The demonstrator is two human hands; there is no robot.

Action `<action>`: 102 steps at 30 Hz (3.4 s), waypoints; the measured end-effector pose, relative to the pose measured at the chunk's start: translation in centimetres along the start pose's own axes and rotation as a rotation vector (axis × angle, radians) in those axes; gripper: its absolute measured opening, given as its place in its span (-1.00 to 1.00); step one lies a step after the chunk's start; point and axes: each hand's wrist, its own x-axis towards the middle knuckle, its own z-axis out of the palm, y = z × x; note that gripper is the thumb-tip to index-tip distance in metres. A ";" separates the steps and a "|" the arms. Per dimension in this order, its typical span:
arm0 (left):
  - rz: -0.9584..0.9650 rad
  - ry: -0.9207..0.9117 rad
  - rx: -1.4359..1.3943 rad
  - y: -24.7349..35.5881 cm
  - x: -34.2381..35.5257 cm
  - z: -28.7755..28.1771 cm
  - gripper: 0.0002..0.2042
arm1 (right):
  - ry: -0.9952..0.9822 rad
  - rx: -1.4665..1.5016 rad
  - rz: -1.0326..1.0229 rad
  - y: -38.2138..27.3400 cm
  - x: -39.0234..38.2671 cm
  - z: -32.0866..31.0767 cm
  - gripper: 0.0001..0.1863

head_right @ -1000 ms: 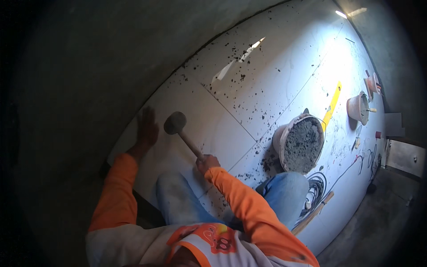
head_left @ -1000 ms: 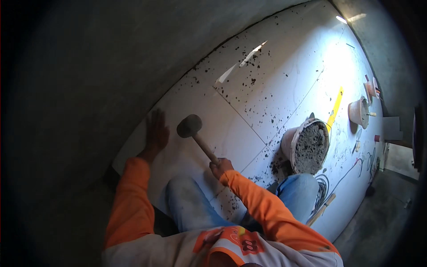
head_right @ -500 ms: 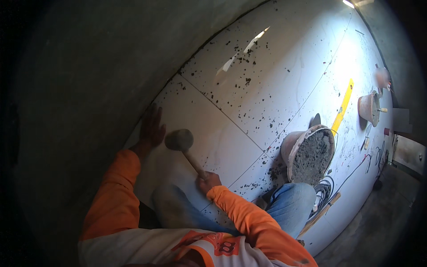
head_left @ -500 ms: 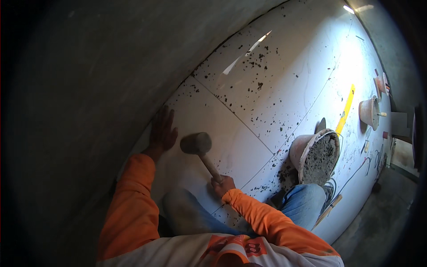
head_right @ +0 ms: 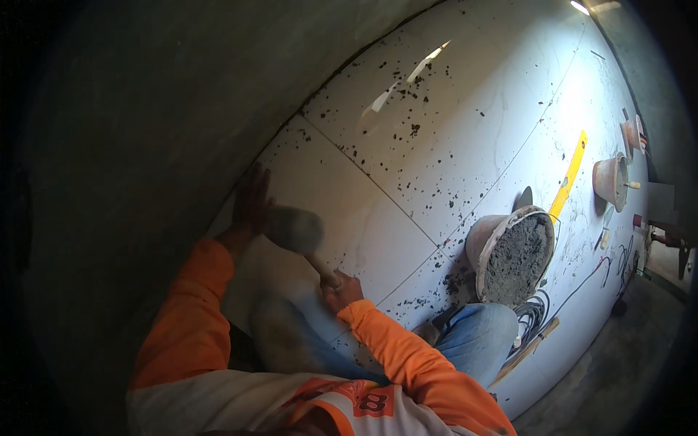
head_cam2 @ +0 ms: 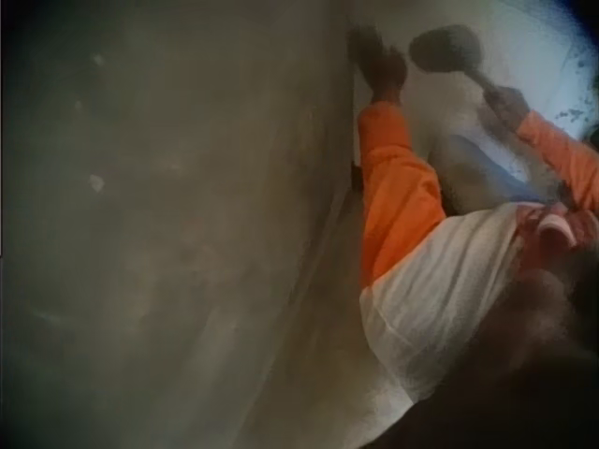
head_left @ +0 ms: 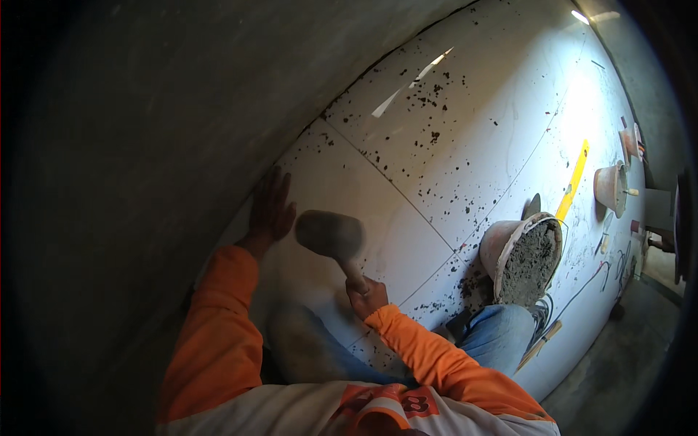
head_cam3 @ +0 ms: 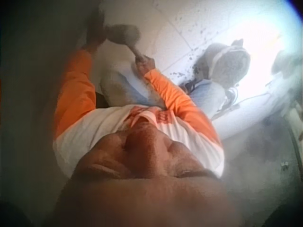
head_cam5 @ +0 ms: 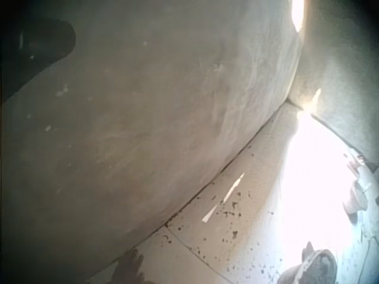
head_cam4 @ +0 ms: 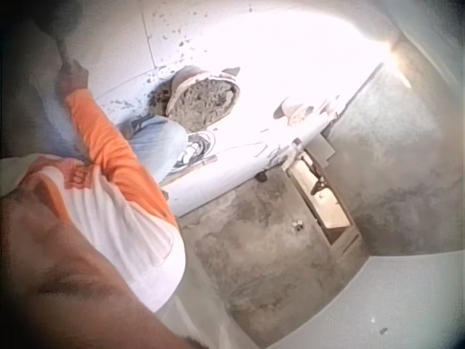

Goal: The person places tiles on a mortar-covered floor, taps them with a rubber mallet to adjust their level, and spreads more mortar onto the subfloor using a trowel.

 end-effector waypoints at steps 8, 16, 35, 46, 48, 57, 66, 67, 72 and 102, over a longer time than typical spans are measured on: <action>0.053 0.057 -0.017 0.9 -0.1 0.4 -0.32 | 0.030 -0.053 -0.065 3.7 -0.5 0.9 -0.77; 0.073 0.113 -0.034 0.6 1.5 -0.4 -0.34 | 0.110 -0.020 -0.170 3.2 0.5 0.3 -0.84; 0.031 0.052 -0.058 1.3 0.0 0.5 -0.37 | -0.151 -0.283 -0.118 5.4 -1.0 0.8 -0.80; 0.006 0.065 -0.069 0.4 0.2 0.3 -0.41 | -0.200 -0.293 -0.135 4.8 -0.2 0.8 -0.83; 0.030 0.092 -0.046 -0.3 1.4 0.6 -0.42 | -0.008 -0.202 -0.391 5.5 0.1 2.5 -0.82; -0.014 0.028 -0.054 0.6 0.5 1.0 -0.42 | -0.313 -0.273 0.131 5.8 -0.6 0.7 -0.79; 0.018 0.082 -0.127 -0.2 -0.7 1.1 -0.39 | -0.208 -0.272 -0.010 2.4 0.4 0.6 -0.67; 0.019 0.094 -0.135 0.0 -0.1 1.0 -0.38 | -0.128 -0.168 -0.135 2.4 0.2 0.5 -0.70; 0.015 0.136 -0.107 -1.3 0.0 1.0 -0.41 | -0.200 -0.230 0.029 1.0 0.2 0.4 -0.80; 0.112 0.208 0.040 -0.8 1.5 4.1 -0.39 | -0.238 -0.155 0.122 4.1 -0.8 0.3 -0.78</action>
